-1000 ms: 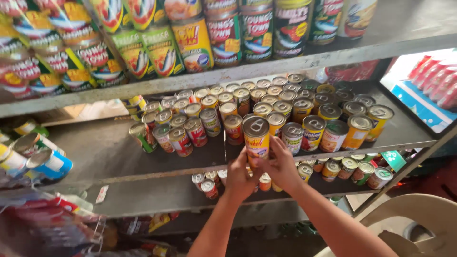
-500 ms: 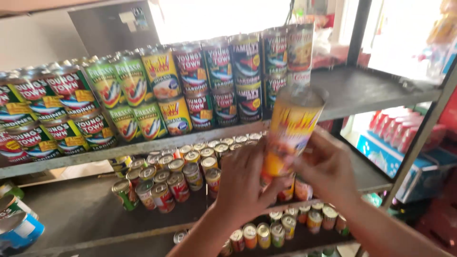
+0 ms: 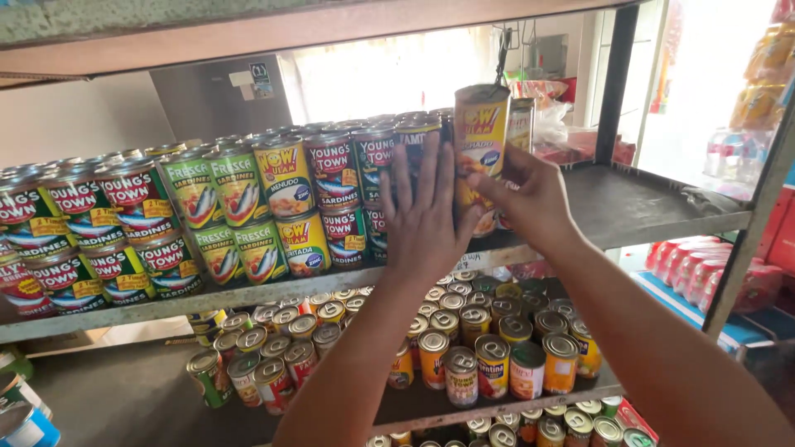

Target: Organizing and stocking various canned goods on grocery store shelves.

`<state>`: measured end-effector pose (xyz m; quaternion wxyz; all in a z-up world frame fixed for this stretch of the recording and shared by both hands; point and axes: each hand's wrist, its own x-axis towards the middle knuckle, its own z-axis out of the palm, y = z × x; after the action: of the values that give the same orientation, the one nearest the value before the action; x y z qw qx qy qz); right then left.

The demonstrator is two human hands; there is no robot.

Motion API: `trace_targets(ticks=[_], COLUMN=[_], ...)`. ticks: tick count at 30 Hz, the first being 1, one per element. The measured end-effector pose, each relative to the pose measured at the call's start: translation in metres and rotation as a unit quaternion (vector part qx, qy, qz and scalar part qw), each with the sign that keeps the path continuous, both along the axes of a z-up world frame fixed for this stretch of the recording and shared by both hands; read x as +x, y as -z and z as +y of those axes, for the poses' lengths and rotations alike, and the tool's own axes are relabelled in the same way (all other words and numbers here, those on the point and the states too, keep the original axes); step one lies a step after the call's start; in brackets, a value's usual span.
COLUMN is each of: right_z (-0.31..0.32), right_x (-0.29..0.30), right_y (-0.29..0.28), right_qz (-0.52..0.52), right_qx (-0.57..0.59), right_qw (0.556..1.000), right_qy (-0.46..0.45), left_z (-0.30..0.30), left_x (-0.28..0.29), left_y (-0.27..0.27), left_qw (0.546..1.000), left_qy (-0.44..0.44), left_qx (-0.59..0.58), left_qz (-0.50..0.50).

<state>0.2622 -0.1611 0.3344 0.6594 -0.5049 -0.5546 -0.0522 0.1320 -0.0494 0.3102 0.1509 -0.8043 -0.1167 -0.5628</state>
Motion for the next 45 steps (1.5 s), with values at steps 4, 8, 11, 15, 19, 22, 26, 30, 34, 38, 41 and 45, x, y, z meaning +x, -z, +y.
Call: trace_targets(ticks=[4,8,11,15,19,22,26,30,34,38,41,45], right_z=[0.011,0.016,0.018,0.015,0.016,0.018,0.028,0.023,0.024,0.026,0.027,0.012], right_x=[0.006,0.006,0.011,0.003,0.007,0.013,0.028,0.038,0.045,0.027,0.005,-0.031], right_y=[0.016,0.026,0.029,0.029,0.033,0.036,0.043,0.048,0.062,0.077,0.095,0.154], right_qz=[0.010,-0.006,0.007,0.021,0.052,0.023,0.070,0.061,0.001,0.017,0.064,-0.060], right_qx=[0.024,0.037,0.032,0.019,0.018,0.034,0.037,0.033,0.071,0.150,0.174,0.212], right_qw=[0.996,0.997,0.999,0.999,0.998,0.999,0.996,0.992,0.996,0.986,0.977,0.975], right_qy=[-0.086,-0.073,-0.037,0.017,-0.014,0.010,-0.028,-0.109,-0.056,-0.068,-0.101,0.008], left_z=[0.002,0.003,0.002,0.001,0.000,0.005,0.008,0.002,0.017,0.002,-0.003,-0.007], left_x=[0.003,0.002,0.002,-0.001,-0.004,0.003,0.002,0.004,0.028,0.005,-0.014,-0.061], left_y=[0.003,0.007,0.005,0.007,0.010,0.014,0.016,0.028,0.082,0.131,0.172,0.201], left_qw=[1.000,0.999,0.999,1.000,1.000,1.000,1.000,0.996,0.997,0.995,0.992,0.993], left_qy=[0.028,0.040,0.029,0.014,0.004,0.000,0.002,-0.081,-0.027,0.044,0.104,0.070], left_qx=[-0.013,-0.018,-0.022,-0.014,-0.009,0.005,0.005,-0.035,0.045,0.066,-0.016,-0.060], left_qz=[0.002,0.014,0.016,0.006,0.007,-0.005,-0.019,0.028,-0.060,-0.066,-0.068,-0.069])
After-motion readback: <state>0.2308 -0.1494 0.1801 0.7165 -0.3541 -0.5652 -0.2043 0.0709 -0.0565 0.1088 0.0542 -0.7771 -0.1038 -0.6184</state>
